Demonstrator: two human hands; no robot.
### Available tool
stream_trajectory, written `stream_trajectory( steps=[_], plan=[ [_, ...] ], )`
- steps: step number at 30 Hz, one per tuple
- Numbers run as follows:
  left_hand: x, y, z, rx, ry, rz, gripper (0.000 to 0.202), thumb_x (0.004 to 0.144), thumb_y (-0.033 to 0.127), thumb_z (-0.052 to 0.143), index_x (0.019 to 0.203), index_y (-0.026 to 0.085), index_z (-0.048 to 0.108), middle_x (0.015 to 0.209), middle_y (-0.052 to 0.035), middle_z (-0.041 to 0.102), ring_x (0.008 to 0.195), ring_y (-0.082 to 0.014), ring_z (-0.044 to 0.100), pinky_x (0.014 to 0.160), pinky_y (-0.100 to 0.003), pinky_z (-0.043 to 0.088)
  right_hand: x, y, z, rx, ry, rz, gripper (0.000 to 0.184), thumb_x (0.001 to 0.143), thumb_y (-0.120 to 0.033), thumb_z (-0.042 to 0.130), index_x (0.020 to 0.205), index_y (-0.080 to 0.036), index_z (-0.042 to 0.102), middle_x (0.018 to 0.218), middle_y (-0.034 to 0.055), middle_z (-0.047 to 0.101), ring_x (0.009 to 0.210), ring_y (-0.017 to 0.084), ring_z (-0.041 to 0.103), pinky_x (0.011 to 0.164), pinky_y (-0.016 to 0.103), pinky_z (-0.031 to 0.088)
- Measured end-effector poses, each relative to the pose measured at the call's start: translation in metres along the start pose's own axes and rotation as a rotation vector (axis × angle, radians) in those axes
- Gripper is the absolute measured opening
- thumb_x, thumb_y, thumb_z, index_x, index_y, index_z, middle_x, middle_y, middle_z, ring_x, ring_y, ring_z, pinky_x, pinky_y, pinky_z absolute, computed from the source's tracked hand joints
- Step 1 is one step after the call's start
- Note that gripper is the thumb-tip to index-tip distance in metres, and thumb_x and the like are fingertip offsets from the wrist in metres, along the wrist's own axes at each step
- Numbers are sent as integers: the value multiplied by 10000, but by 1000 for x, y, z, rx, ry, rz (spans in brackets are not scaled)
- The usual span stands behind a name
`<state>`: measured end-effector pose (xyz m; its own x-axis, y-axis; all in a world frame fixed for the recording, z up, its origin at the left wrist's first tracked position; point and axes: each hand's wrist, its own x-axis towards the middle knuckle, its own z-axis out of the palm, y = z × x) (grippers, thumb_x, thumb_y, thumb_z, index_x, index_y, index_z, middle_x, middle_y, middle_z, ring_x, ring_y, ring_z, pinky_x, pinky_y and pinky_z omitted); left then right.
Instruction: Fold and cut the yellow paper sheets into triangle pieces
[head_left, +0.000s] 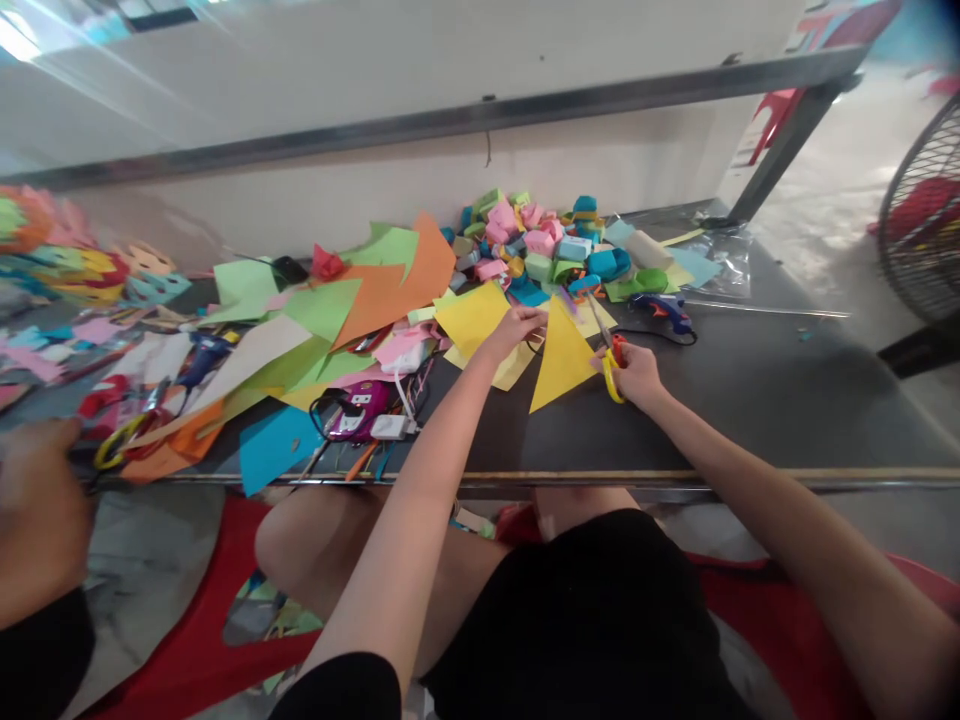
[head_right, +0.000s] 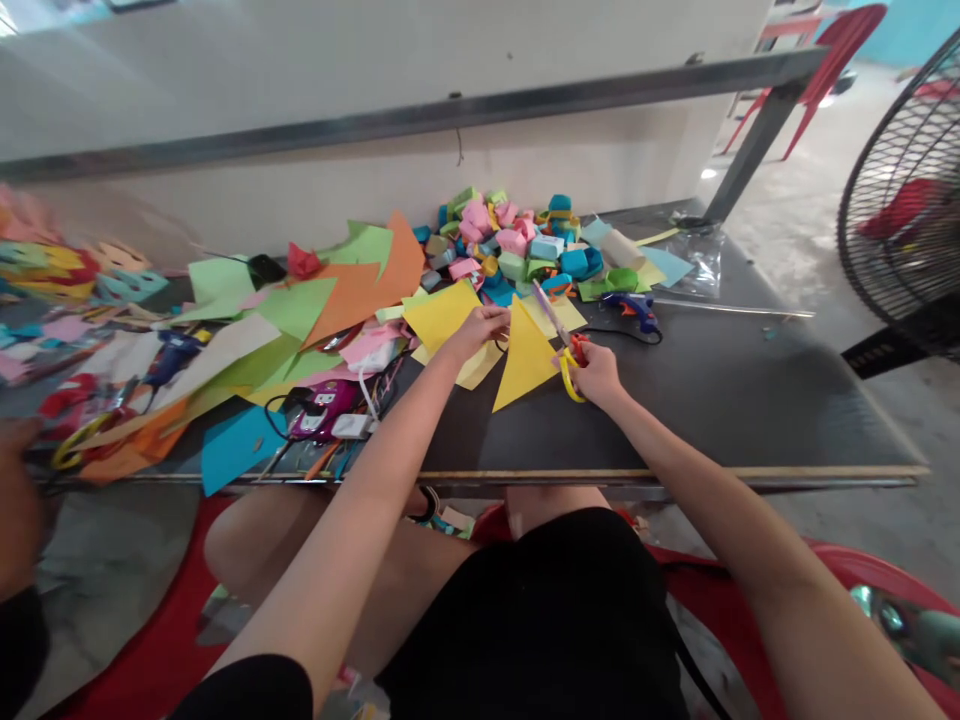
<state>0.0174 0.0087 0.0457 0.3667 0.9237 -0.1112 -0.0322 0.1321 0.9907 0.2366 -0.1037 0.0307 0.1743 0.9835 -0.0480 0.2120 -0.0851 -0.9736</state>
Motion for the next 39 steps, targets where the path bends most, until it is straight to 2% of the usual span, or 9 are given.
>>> stream_trajectory(
  steps=[6,9,13,17,22,29,33,36,39],
  plan=[
    [-3,-3,3,-89,-133,-87,522,780,649,744,884,139,706,743,-51,703,628,-122,657,615,-244,507,0,4,0,21,115,-15,556,526,-576,856,869,-175,683,633,-28,587,499,118,481,459,265,433],
    [-2,-6,7,-3,-118,15,494,721,588,825,887,144,686,781,-35,701,659,-115,648,623,-231,495,3,10,-1,-32,58,-36,546,568,-577,840,908,-172,706,652,-11,616,509,130,498,467,267,438],
    [-3,-12,11,122,-120,159,475,689,574,853,739,170,609,679,7,612,604,-101,573,587,-234,456,5,13,-2,-239,28,-147,438,590,-562,830,758,-174,712,702,39,687,610,179,595,570,290,486],
    [-3,-18,13,123,-173,196,485,671,558,869,696,179,568,609,44,517,553,-86,506,552,-230,401,2,7,-5,-181,40,-146,443,658,-610,752,703,-172,700,687,58,693,674,202,635,671,314,508],
    [0,-22,16,3,-97,241,493,689,601,836,807,171,626,751,1,631,683,-112,611,652,-245,476,2,7,-5,-137,38,-116,506,594,-651,777,731,-171,695,677,26,651,656,182,586,631,297,466],
    [-9,-17,19,-13,-58,233,463,734,603,788,789,164,650,738,1,627,655,-104,603,615,-230,477,8,11,-6,-276,-7,-93,485,580,-636,774,694,-175,676,645,28,626,645,196,577,604,294,436],
    [-13,-19,16,25,45,196,403,745,538,783,805,148,699,715,-7,646,615,-105,593,565,-227,468,8,6,-9,-352,-71,-113,452,593,-594,794,690,-172,665,683,41,663,686,212,615,617,289,458],
    [-13,-23,17,44,103,199,397,749,466,800,954,129,760,724,-13,681,603,-102,584,566,-229,472,10,5,-9,-369,-84,-90,464,601,-603,786,723,-171,672,658,26,644,651,191,586,607,286,447],
    [-12,-18,16,53,181,238,560,803,427,786,1295,178,687,872,-41,746,693,-125,646,634,-239,516,11,6,-7,-380,-86,-80,477,594,-622,776,728,-179,662,635,15,614,619,169,532,592,282,418]
  ],
)
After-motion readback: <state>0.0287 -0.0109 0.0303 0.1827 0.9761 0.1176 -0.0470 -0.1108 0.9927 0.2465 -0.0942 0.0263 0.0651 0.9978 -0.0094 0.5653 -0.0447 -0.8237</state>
